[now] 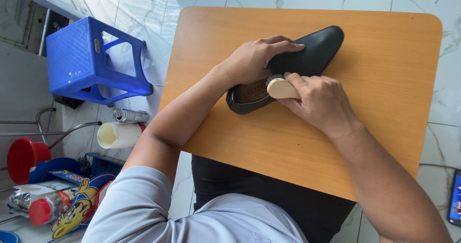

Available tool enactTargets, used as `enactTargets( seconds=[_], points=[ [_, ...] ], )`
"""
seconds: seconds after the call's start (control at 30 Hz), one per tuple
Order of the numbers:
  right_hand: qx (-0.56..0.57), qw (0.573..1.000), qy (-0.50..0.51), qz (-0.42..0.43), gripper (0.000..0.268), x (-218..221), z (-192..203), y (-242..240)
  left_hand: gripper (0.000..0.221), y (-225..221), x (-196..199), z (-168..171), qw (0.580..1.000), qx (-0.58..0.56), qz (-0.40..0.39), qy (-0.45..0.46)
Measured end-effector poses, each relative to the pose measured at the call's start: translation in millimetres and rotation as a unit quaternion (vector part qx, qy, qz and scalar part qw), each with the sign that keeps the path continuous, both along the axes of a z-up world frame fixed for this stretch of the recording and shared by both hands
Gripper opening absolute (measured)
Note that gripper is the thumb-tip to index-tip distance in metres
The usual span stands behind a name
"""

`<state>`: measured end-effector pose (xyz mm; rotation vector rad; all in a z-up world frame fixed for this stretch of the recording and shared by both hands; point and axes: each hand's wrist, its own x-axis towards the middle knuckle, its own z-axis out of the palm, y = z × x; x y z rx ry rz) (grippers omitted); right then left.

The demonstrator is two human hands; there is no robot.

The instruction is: Polishing a black leather shoe using a small brush on a wooden table.

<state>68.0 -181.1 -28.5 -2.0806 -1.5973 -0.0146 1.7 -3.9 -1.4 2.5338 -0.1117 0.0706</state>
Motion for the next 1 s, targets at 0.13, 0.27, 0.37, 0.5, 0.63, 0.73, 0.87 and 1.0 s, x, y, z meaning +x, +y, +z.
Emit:
enactTargets(
  seconds=[0.13, 0.27, 0.37, 0.5, 0.63, 0.73, 0.87, 1.0],
  points=[
    [0.000, 1.000, -0.005, 0.004, 0.042, 1.5, -0.2, -0.3, 0.060, -0.3, 0.5, 1.0, 1.000, 0.004, -0.003, 0.000],
    [0.024, 0.998, 0.057, -0.023, 0.050, 1.1, -1.6, -2.4, 0.061, 2.4, -0.7, -2.1, 1.000, 0.001, -0.002, -0.002],
    [0.044, 0.988, 0.137, -0.060, 0.056, 13.3, -13.3, -2.1, 0.056, 3.6, -1.3, -0.2, 1.000, -0.002, -0.012, 0.002],
    [0.093, 0.974, 0.162, -0.131, 0.040, 29.1, -19.3, -2.8, 0.048, 1.9, -0.6, 3.8, 1.000, 0.012, -0.009, -0.010],
    [0.101, 0.975, 0.143, -0.137, 0.033, 25.1, -31.7, -3.0, 0.047, 4.0, -3.2, 4.0, 1.000, 0.015, -0.013, -0.016],
    [0.135, 0.971, 0.170, -0.102, 0.030, 10.6, -21.1, -1.7, 0.047, 6.1, -0.2, -2.4, 1.000, 0.011, -0.025, -0.006],
    [0.101, 0.977, 0.172, -0.077, 0.031, 12.8, -14.8, -0.8, 0.047, 5.7, -1.3, -1.2, 1.000, 0.015, -0.008, 0.002],
    [0.099, 0.979, 0.156, -0.088, 0.029, 14.3, -22.0, -2.7, 0.047, 2.8, -2.8, 2.1, 1.000, 0.012, -0.003, 0.002]
  ],
)
